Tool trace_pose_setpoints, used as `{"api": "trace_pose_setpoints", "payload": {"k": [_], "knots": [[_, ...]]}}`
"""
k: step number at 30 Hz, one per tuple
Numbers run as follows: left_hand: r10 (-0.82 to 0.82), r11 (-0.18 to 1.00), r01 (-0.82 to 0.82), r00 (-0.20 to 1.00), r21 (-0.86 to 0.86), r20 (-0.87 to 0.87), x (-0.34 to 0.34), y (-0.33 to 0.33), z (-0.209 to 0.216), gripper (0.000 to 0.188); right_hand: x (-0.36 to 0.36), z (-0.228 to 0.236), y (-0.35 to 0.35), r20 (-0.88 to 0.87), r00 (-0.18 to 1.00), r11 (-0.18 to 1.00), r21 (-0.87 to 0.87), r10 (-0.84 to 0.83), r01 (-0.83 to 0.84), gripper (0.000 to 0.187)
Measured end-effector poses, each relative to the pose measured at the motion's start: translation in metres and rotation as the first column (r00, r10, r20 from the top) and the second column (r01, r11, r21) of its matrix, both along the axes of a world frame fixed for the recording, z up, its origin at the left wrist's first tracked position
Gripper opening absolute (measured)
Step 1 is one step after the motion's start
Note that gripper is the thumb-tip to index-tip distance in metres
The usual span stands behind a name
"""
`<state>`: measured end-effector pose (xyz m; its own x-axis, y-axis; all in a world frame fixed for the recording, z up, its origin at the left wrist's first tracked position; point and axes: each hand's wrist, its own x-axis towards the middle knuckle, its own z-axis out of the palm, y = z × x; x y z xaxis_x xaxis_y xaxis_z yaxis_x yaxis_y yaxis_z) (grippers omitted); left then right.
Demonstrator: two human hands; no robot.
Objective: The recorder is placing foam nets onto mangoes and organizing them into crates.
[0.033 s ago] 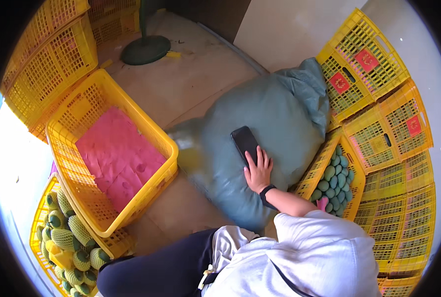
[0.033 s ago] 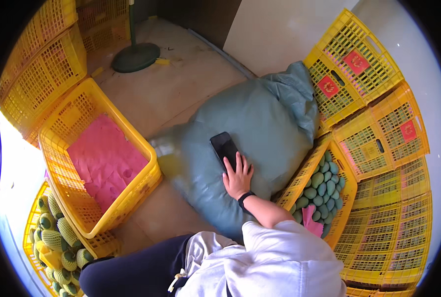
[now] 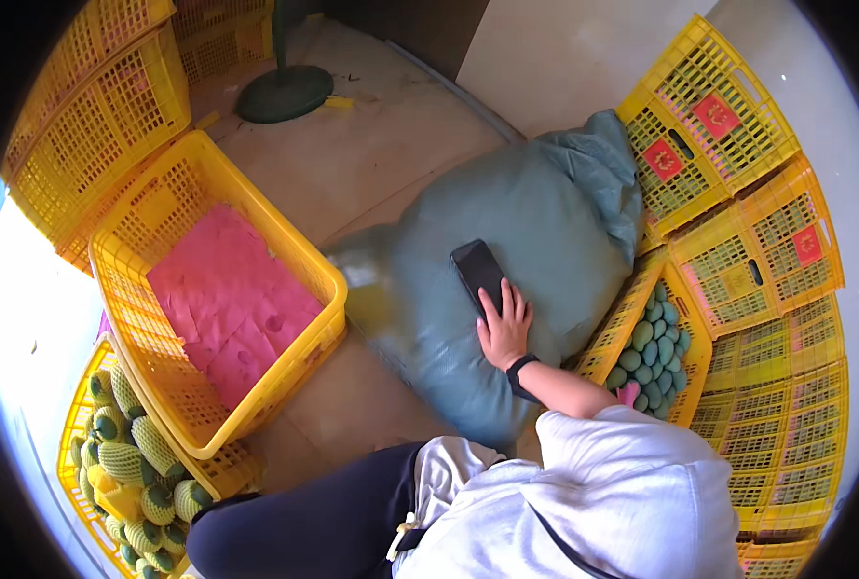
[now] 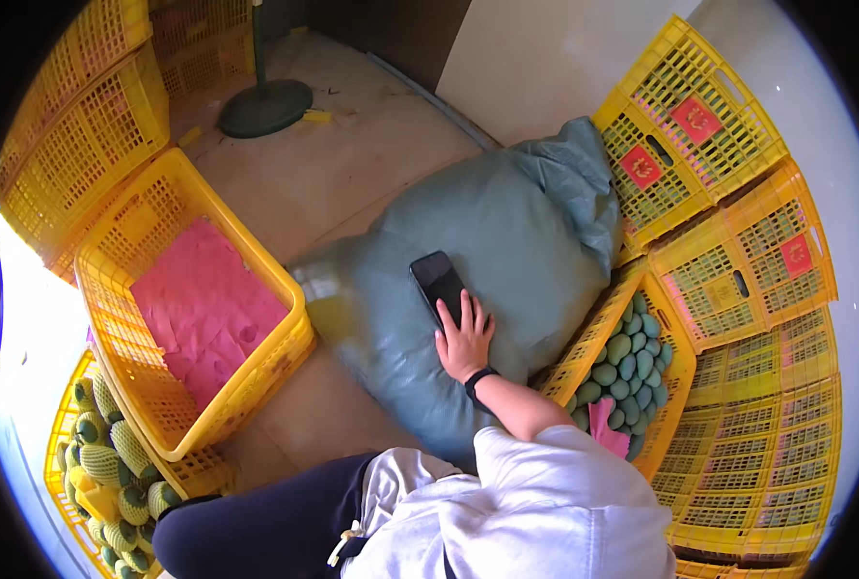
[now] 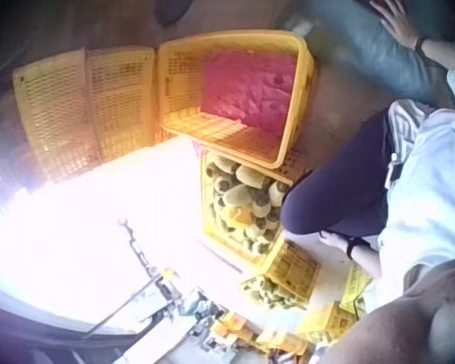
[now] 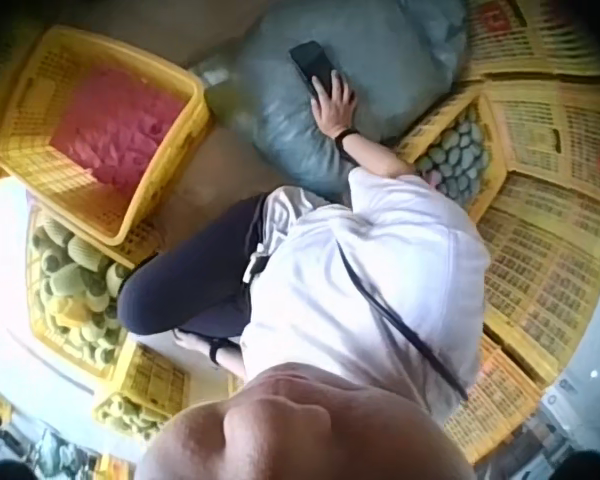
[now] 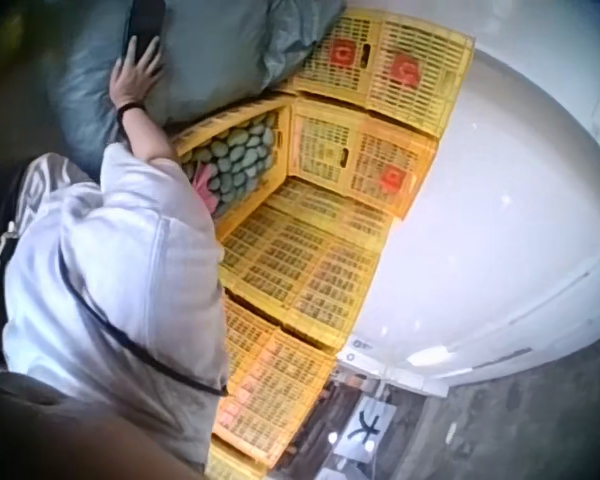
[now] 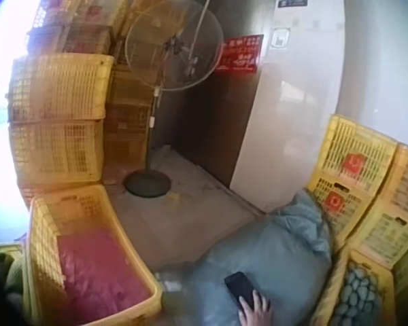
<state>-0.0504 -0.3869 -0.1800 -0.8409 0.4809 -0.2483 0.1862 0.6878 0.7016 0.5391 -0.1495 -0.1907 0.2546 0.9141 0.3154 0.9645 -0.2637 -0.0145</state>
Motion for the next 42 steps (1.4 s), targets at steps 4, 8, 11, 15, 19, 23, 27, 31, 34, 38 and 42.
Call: {"api": "trace_pose_setpoints", "payload": {"k": [4,8,11,15,19,23,27,31,34,38,42], "knots": [[-0.01,0.999,0.008,0.999,0.038,0.041,0.014,0.02,0.004,0.042,0.007,-0.008,0.025,0.041,0.999,0.998,0.062,-0.035,0.032,0.056],[-0.008,0.996,0.0,0.996,0.089,0.094,0.021,0.029,0.006,0.042,0.007,-0.012,0.058,0.068,0.989,0.991,0.035,-0.13,0.128,0.054],[-0.005,0.991,-0.017,0.987,0.133,0.161,0.023,0.03,0.004,0.043,0.012,-0.011,0.082,0.07,0.99,0.988,0.097,-0.125,0.117,0.053],[0.067,0.997,-0.066,0.997,-0.042,0.028,0.025,0.026,0.003,0.041,0.006,-0.006,0.095,0.064,0.994,0.978,0.192,-0.091,0.077,0.048],[-0.036,0.973,0.042,0.999,0.227,-0.032,0.036,-0.005,0.005,0.042,-0.012,0.005,0.083,0.192,0.98,0.988,0.15,-0.058,0.029,0.04],[0.031,0.998,-0.039,0.991,-0.059,-0.133,0.052,-0.07,0.019,0.043,-0.014,0.023,0.085,0.363,0.904,0.953,-0.108,-0.227,0.282,0.043],[0.187,0.94,-0.244,0.954,-0.239,-0.235,0.075,-0.154,0.036,0.041,-0.02,0.031,0.109,0.428,0.87,0.899,-0.236,-0.244,0.368,0.045],[0.31,0.806,-0.445,0.879,-0.389,-0.362,0.108,-0.238,0.046,0.042,-0.03,0.023,0.118,0.112,0.964,0.957,-0.136,-0.24,0.254,0.072],[0.406,0.723,-0.562,0.816,-0.401,-0.412,0.132,-0.277,0.054,0.047,-0.044,0.006,0.107,0.163,0.941,0.937,-0.24,0.298,-0.255,0.071],[0.421,0.646,-0.559,0.829,-0.519,-0.369,0.153,-0.284,0.058,0.057,-0.088,-0.028,0.088,-0.317,0.332,0.112,-0.552,0.889,-0.826,0.066],[0.271,0.64,-0.423,0.906,-0.642,-0.326,0.148,-0.283,0.055,0.057,-0.164,-0.062,0.072,-0.441,0.404,-0.104,-0.767,0.801,-0.633,0.064]]}}
